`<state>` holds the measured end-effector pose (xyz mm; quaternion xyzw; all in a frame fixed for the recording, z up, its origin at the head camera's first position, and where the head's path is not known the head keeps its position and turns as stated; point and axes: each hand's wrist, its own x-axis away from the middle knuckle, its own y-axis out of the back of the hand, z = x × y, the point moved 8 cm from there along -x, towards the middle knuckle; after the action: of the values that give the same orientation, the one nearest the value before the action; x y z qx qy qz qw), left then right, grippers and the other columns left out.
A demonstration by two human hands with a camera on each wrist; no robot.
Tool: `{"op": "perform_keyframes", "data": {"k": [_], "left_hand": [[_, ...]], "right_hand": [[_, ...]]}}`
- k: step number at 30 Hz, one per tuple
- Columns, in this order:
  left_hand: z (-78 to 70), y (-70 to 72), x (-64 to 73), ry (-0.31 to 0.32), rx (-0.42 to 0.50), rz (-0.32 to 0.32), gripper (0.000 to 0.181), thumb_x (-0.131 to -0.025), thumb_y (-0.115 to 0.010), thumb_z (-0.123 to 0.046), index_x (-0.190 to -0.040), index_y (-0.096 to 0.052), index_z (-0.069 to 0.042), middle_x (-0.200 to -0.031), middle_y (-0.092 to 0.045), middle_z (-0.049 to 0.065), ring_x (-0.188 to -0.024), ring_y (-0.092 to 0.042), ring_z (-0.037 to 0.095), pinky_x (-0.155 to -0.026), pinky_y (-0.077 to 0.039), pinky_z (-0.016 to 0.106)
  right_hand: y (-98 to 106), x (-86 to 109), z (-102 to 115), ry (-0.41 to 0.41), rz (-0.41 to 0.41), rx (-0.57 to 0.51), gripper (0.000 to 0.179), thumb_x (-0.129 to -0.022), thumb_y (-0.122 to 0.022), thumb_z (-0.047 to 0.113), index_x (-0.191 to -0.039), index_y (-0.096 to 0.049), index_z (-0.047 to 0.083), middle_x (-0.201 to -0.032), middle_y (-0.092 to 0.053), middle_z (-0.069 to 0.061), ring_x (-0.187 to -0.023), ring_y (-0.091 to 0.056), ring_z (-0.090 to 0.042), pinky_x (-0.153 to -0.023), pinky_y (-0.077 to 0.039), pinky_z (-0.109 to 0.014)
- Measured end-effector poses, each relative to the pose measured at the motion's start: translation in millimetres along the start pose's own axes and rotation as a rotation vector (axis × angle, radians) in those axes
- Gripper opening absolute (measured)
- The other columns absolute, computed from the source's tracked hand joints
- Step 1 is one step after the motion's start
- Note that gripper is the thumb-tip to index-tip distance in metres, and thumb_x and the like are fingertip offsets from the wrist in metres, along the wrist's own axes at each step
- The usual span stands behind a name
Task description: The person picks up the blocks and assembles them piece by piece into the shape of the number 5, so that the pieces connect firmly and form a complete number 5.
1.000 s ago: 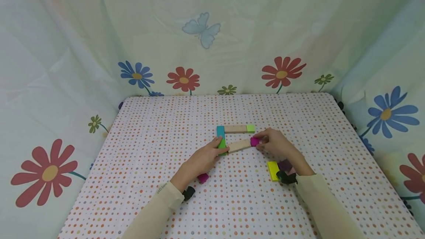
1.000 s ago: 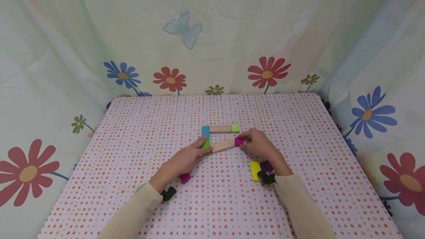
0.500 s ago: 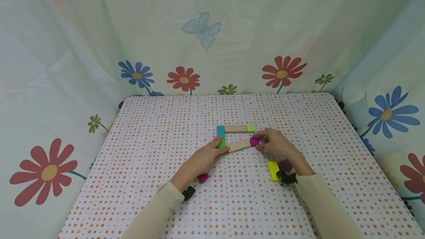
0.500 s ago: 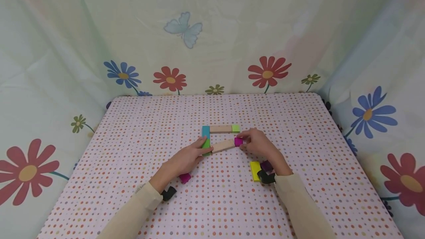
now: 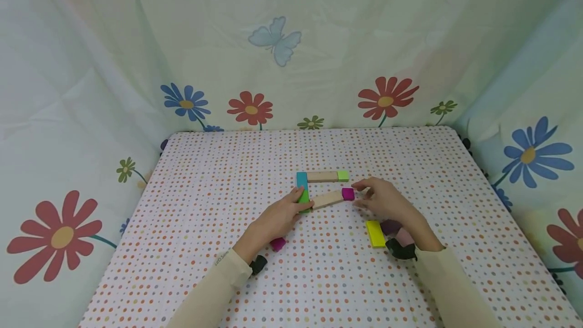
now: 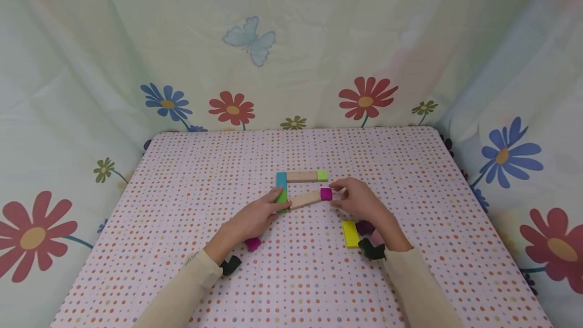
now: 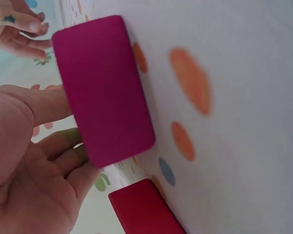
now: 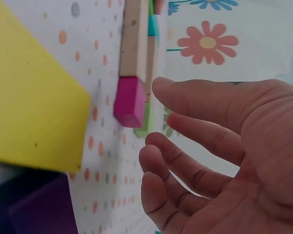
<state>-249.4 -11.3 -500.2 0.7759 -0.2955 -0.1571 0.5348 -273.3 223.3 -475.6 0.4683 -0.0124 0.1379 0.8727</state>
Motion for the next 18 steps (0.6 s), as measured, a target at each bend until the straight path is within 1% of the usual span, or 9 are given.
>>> {"op": "perform_keyframes", "data": {"k": [3, 5, 8, 11, 14, 16, 17, 18], "left_hand": [[-0.5, 0.9, 0.1, -0.001, -0.002, -0.003, 0.049, -0.107, -0.062, -0.008, -0.154, -0.058, -0.021, -0.175, -0.027, 0.018, -0.162, -0.03, 0.036, -0.12, -0.048, 0.048], [-0.8, 0.9, 0.2, -0.001, -0.003, -0.002, 0.049, -0.107, -0.061, -0.008, -0.154, -0.058, -0.021, -0.175, -0.027, 0.018, -0.162, -0.03, 0.036, -0.12, -0.048, 0.048], [-0.8, 0.9, 0.2, 0.003, -0.001, 0.0, 0.049, -0.107, -0.061, -0.008, -0.154, -0.057, -0.021, -0.175, -0.026, 0.018, -0.163, -0.029, 0.034, -0.12, -0.047, 0.048], [0.0, 0.5, -0.3, 0.011, 0.008, 0.004, 0.05, -0.107, -0.06, -0.008, -0.155, -0.057, -0.022, -0.176, -0.025, 0.016, -0.163, -0.028, 0.034, -0.121, -0.046, 0.048], [0.0, 0.3, -0.4, 0.016, 0.013, 0.009, 0.05, -0.107, -0.06, -0.008, -0.155, -0.057, -0.022, -0.176, -0.025, 0.016, -0.164, -0.027, 0.033, -0.121, -0.046, 0.048], [-0.4, 0.3, -0.3, 0.015, 0.007, 0.01, 0.05, -0.107, -0.061, -0.009, -0.155, -0.057, -0.022, -0.176, -0.025, 0.016, -0.163, -0.028, 0.034, -0.121, -0.047, 0.048], [-0.5, 0.3, -0.3, 0.015, 0.005, 0.011, 0.05, -0.107, -0.061, -0.009, -0.155, -0.057, -0.022, -0.176, -0.026, 0.016, -0.163, -0.028, 0.034, -0.121, -0.046, 0.048], [-0.7, 0.5, -0.1, 0.015, 0.004, 0.013, 0.05, -0.107, -0.061, -0.009, -0.155, -0.057, -0.022, -0.176, -0.025, 0.016, -0.163, -0.028, 0.034, -0.121, -0.046, 0.048]], "right_hand": [[4.8, 10.4, 1.7, 0.007, -0.007, -0.017, 0.043, -0.095, -0.079, 0.013, -0.135, -0.069, 0.002, -0.13, -0.071, -0.021, -0.095, -0.065, -0.025, -0.07, -0.054, -0.031], [6.4, 17.0, 1.7, -0.006, -0.004, -0.014, 0.044, -0.095, -0.08, 0.015, -0.135, -0.069, 0.002, -0.129, -0.072, -0.02, -0.091, -0.061, -0.022, -0.067, -0.05, -0.028], [7.2, 26.4, 1.2, -0.023, 0.009, 0.002, 0.046, -0.094, -0.081, 0.018, -0.135, -0.069, 0.001, -0.125, -0.073, -0.018, -0.084, -0.056, -0.019, -0.063, -0.046, -0.028], [6.4, 35.6, -1.0, -0.036, 0.024, 0.023, 0.047, -0.092, -0.083, 0.021, -0.134, -0.07, 0.002, -0.115, -0.073, -0.015, -0.077, -0.051, -0.018, -0.06, -0.042, -0.027], [3.4, 44.9, -4.0, -0.014, 0.045, 0.035, 0.05, -0.09, -0.085, 0.022, -0.134, -0.07, 0.002, -0.116, -0.073, -0.015, -0.073, -0.048, -0.016, -0.059, -0.039, -0.026], [0.6, 51.4, -6.2, 0.0, 0.059, 0.044, 0.053, -0.088, -0.087, 0.023, -0.134, -0.07, 0.003, -0.123, -0.072, -0.016, -0.076, -0.05, -0.017, -0.062, -0.042, -0.027], [-1.0, 54.8, -7.4, 0.006, 0.066, 0.045, 0.055, -0.087, -0.089, 0.023, -0.135, -0.07, 0.003, -0.128, -0.071, -0.017, -0.08, -0.054, -0.018, -0.066, -0.046, -0.029], [-2.3, 57.9, -8.5, 0.016, 0.072, 0.053, 0.057, -0.086, -0.09, 0.024, -0.134, -0.07, 0.002, -0.132, -0.07, -0.02, -0.085, -0.059, -0.023, -0.072, -0.052, -0.033]]}}
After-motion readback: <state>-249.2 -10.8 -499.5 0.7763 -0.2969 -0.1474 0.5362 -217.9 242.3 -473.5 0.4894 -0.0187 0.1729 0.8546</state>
